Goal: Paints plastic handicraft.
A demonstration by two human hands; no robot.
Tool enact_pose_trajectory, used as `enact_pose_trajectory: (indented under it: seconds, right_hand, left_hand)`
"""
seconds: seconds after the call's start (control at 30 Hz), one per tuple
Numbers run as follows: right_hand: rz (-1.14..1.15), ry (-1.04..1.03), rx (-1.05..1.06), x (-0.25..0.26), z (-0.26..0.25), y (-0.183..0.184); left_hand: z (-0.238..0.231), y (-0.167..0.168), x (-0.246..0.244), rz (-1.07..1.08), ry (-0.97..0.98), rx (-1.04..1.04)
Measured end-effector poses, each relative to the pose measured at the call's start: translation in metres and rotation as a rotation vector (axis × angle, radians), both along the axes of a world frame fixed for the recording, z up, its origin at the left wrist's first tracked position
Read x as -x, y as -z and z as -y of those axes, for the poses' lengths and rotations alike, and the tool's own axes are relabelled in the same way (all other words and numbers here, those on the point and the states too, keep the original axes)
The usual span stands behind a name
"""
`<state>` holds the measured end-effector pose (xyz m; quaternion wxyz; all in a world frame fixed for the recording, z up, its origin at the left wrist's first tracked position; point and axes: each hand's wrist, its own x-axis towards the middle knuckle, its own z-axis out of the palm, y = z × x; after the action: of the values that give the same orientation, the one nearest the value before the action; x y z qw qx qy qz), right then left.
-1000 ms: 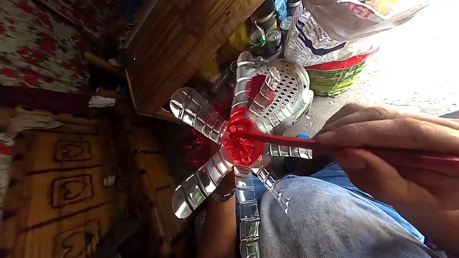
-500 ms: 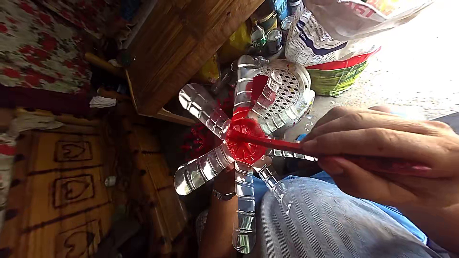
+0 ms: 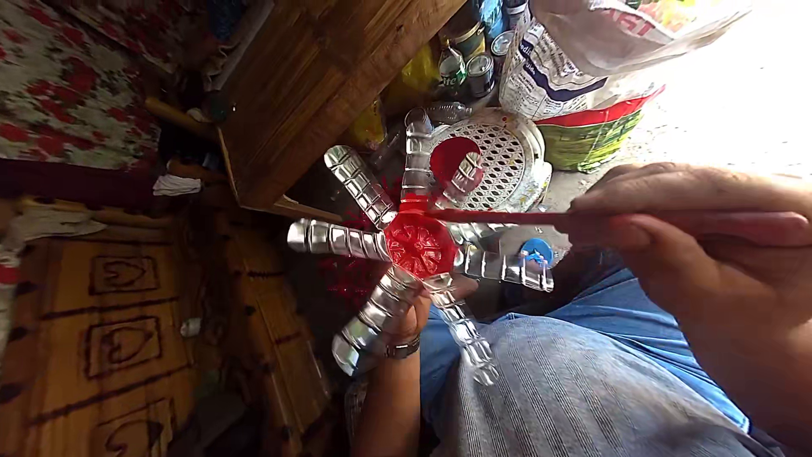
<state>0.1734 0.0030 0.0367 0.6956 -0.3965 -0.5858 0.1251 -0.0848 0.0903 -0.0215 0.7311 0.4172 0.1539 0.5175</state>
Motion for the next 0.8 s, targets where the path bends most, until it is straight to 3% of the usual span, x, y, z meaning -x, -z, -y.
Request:
enact_pose_trajectory:
  seconds: [0.17, 0.33, 0.5, 0.8]
  right_hand:
    - [-0.162, 0.098, 0.076, -0.019, -0.017, 0.016]
    - [-0.253, 0.104, 0.135, -0.034, -0.032, 0.031]
    - [-0.224, 0.125, 0.217, -0.035, -0.043, 0.048]
    - [-0.097, 0.134, 0.347, -0.043, -0.073, 0.078]
  left_hand:
    - [-0.013, 0.028, 0.002, -0.083, 0.059, 0.230]
    - [-0.030, 0.036, -0.018, -0.014, 0.111, 0.379]
    - [-0.058, 0.056, -0.032, 0.018, 0.120, 0.439]
    - [-0.100, 0.075, -0.064, -0.145, 0.077, 0.575]
